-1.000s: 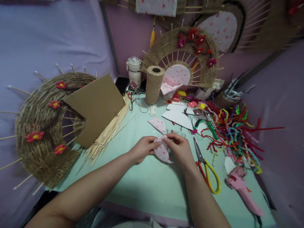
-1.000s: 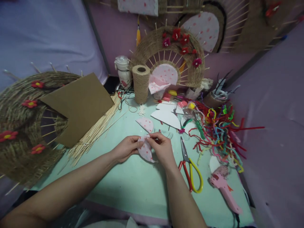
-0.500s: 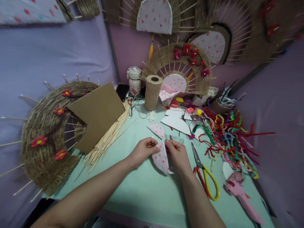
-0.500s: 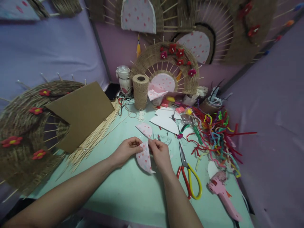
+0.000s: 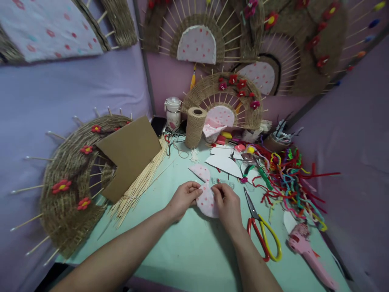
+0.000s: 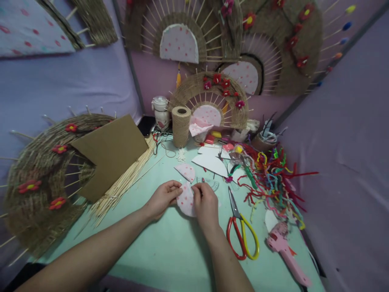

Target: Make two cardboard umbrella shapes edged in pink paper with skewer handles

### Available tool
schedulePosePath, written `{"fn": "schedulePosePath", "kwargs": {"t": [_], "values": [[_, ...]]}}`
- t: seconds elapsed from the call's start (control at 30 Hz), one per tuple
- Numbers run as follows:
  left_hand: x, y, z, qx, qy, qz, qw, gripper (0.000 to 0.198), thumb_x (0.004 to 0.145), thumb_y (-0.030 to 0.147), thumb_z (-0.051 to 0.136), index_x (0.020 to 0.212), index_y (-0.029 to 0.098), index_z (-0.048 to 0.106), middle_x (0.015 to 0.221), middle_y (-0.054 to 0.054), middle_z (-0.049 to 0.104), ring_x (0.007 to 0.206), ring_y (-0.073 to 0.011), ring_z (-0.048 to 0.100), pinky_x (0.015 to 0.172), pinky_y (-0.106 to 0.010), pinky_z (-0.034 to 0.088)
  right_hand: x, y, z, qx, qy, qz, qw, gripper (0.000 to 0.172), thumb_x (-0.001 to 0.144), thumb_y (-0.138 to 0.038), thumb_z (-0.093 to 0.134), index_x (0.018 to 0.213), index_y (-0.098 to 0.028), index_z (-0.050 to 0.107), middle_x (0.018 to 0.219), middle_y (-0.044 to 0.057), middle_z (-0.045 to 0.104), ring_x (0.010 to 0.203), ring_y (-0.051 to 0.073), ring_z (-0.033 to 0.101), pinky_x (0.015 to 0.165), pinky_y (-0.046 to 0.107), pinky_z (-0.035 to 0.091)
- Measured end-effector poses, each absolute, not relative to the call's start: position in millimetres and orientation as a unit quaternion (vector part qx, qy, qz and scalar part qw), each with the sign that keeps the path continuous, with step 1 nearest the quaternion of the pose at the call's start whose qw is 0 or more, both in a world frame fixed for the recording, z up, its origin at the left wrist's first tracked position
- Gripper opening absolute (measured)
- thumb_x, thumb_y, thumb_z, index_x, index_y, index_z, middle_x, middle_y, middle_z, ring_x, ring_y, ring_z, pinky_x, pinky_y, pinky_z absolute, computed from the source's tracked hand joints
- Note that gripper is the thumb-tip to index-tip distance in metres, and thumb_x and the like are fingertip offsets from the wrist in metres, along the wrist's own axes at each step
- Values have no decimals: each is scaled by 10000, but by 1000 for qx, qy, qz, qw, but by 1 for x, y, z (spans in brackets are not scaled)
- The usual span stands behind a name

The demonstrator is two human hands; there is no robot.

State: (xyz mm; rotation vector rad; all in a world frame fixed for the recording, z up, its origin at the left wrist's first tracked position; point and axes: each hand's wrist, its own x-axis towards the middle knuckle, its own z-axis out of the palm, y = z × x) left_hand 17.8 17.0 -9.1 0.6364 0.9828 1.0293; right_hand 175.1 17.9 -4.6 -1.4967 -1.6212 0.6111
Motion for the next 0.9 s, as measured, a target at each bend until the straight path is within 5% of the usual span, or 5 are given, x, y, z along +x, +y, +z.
{"fn": "schedulePosePath", "kwargs": {"t": [0.17, 0.3, 0.47, 0.63, 0.9], "values": [[12, 20, -7, 274, 431, 458, 728, 388, 619, 362, 818, 829, 131, 587, 713, -4, 623, 642, -91, 591, 631, -217, 507, 207, 14, 5, -666, -577, 207, 425, 284, 896, -425, 414, 750, -203, 517, 647, 1, 582, 592, 161, 511, 583, 269, 382], [6, 26, -9, 230, 387, 474, 757, 260, 718, 266, 760, 861, 127, 593, 783, -32, 641, 677, -103, 613, 675, -242, 536, 231, -12, 7, -661, -654, 224, 291, 411, 905, -497, 393, 613, -217, 462, 535, -27, 475, 520, 144, 445, 530, 261, 336], [5, 32, -13, 159, 386, 479, 772, 120, 837, 135, 612, 957, 127, 615, 862, -55, 654, 692, -100, 632, 662, -222, 541, 272, -52, 7, -708, -676, 110, 173, 195, 850, -371, 528, 875, -183, 573, 895, 97, 608, 827, 244, 582, 749, 337, 427], [7, 32, -13, 139, 363, 465, 795, 146, 856, 115, 581, 989, 145, 634, 880, -51, 661, 726, -107, 646, 696, -239, 551, 298, -68, -2, -767, -630, 117, 0, 217, 807, -384, 609, 760, -188, 529, 786, 102, 601, 747, 261, 594, 677, 341, 430], [7, 25, -9, 195, 336, 434, 813, 103, 836, 174, 627, 906, 110, 667, 831, -69, 645, 747, -137, 631, 757, -302, 553, 305, -64, -4, -793, -588, 159, 9, 123, 827, -301, 476, 763, -196, 492, 694, 75, 632, 634, 212, 606, 576, 291, 400]]}}
